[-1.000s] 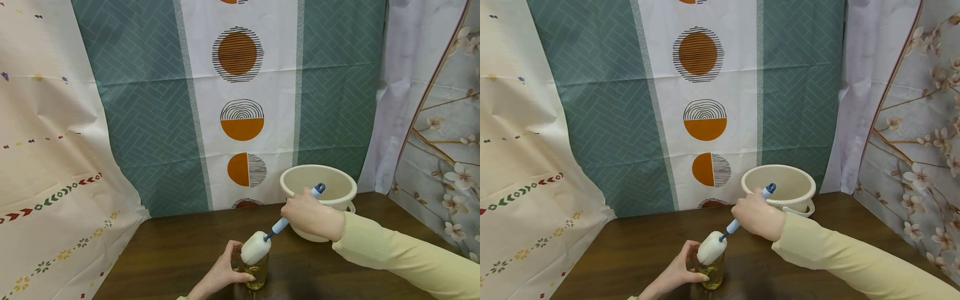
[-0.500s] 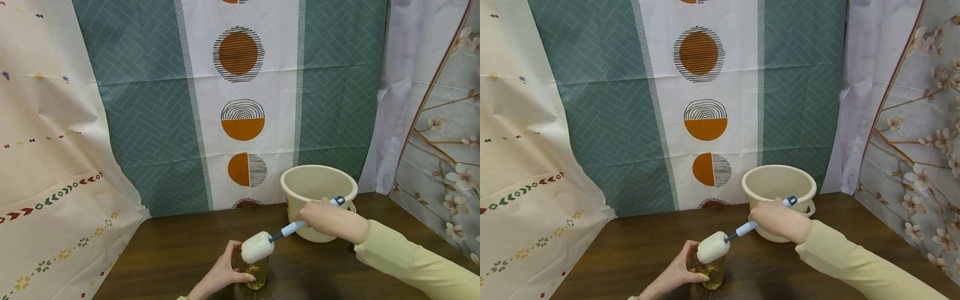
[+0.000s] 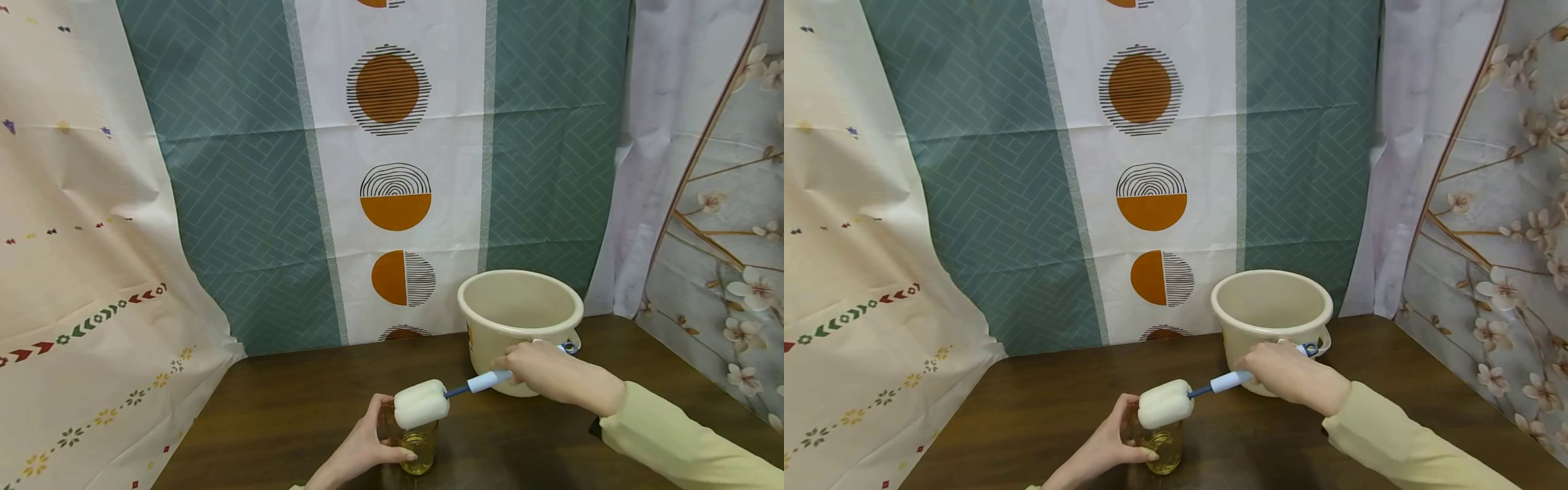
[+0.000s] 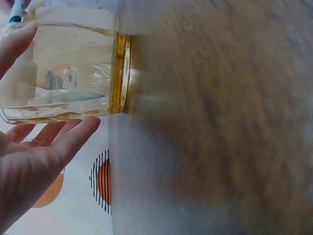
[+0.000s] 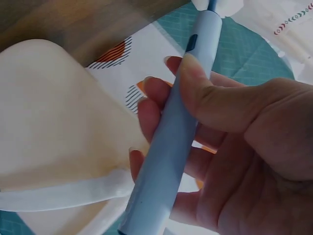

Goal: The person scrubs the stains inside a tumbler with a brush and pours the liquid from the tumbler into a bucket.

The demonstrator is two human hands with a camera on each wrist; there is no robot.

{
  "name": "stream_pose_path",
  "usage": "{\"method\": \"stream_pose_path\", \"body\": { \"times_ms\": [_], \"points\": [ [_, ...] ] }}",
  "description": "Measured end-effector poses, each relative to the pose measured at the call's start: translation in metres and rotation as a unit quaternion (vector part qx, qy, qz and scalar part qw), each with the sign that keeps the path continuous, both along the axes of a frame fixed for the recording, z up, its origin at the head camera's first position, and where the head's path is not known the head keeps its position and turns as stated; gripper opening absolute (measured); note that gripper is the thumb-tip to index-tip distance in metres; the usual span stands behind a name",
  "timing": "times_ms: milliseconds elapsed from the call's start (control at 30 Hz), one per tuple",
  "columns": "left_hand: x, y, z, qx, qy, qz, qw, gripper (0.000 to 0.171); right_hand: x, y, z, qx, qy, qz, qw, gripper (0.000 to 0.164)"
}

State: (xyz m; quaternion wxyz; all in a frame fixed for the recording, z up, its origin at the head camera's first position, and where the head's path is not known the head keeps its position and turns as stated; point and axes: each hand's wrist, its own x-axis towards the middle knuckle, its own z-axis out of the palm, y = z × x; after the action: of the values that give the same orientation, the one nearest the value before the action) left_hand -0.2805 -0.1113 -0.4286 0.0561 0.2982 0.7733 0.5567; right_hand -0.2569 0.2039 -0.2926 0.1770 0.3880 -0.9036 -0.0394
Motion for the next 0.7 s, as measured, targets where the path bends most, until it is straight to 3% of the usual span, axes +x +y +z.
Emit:
{"method": "stream_pose_path", "body": {
  "times_ms": [233,500,700],
  "points": [
    [0.002,0.000,0.002,0.006,-0.004,-0.004,1.0000,0.068,-0.001,0.015,-0.011,-0.023,-0.002,0.027,0.999,0.030],
    [0.001,0.000,0.004,0.010,-0.001,-0.010,0.9999,0.070,0.001,0.040,-0.017,-0.088,-0.070,0.025,0.993,0.031],
    [0.000,0.000,0.002,0.007,-0.004,-0.011,0.9999,0.068,0.000,0.061,-0.029,-0.131,-0.070,0.084,0.985,0.033]
  ]
}}
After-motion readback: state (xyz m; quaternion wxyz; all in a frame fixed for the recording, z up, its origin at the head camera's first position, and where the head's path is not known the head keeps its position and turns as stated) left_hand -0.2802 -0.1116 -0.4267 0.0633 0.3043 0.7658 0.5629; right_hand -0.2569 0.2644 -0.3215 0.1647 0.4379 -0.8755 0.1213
